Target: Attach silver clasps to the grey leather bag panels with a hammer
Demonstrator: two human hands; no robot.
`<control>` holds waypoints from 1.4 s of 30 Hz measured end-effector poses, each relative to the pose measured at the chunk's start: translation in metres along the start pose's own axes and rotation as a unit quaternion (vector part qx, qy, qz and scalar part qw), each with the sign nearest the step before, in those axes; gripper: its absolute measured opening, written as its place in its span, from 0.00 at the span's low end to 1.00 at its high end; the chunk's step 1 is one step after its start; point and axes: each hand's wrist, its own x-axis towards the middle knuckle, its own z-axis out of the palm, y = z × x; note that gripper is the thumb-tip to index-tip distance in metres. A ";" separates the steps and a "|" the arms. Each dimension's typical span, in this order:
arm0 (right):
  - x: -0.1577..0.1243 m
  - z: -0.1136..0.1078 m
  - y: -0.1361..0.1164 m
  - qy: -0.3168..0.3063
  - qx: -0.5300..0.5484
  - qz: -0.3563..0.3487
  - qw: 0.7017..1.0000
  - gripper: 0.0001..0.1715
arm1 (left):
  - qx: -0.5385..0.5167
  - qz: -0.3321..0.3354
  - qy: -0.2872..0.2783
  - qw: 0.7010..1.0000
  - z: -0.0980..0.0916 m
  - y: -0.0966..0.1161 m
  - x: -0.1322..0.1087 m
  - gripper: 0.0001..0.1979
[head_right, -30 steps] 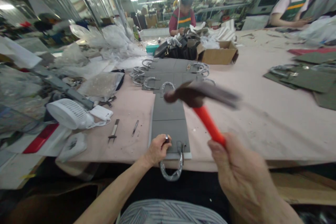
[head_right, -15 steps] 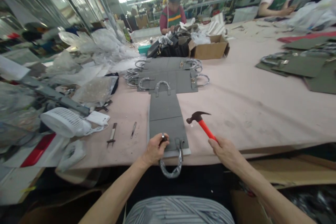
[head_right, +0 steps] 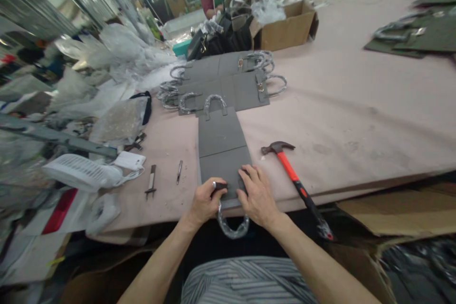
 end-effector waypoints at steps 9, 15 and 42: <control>-0.003 0.004 0.002 0.003 0.023 0.023 0.999 0.30 | -0.016 -0.064 0.082 0.994 0.002 0.005 -0.004 0.05; -0.005 0.006 0.002 -0.002 0.012 0.018 1.000 0.30 | 0.017 0.075 0.054 0.996 0.002 0.006 -0.007 0.09; -0.004 0.005 0.000 -0.003 0.017 0.041 0.999 0.29 | -0.001 -0.056 0.085 0.995 0.012 0.010 0.001 0.05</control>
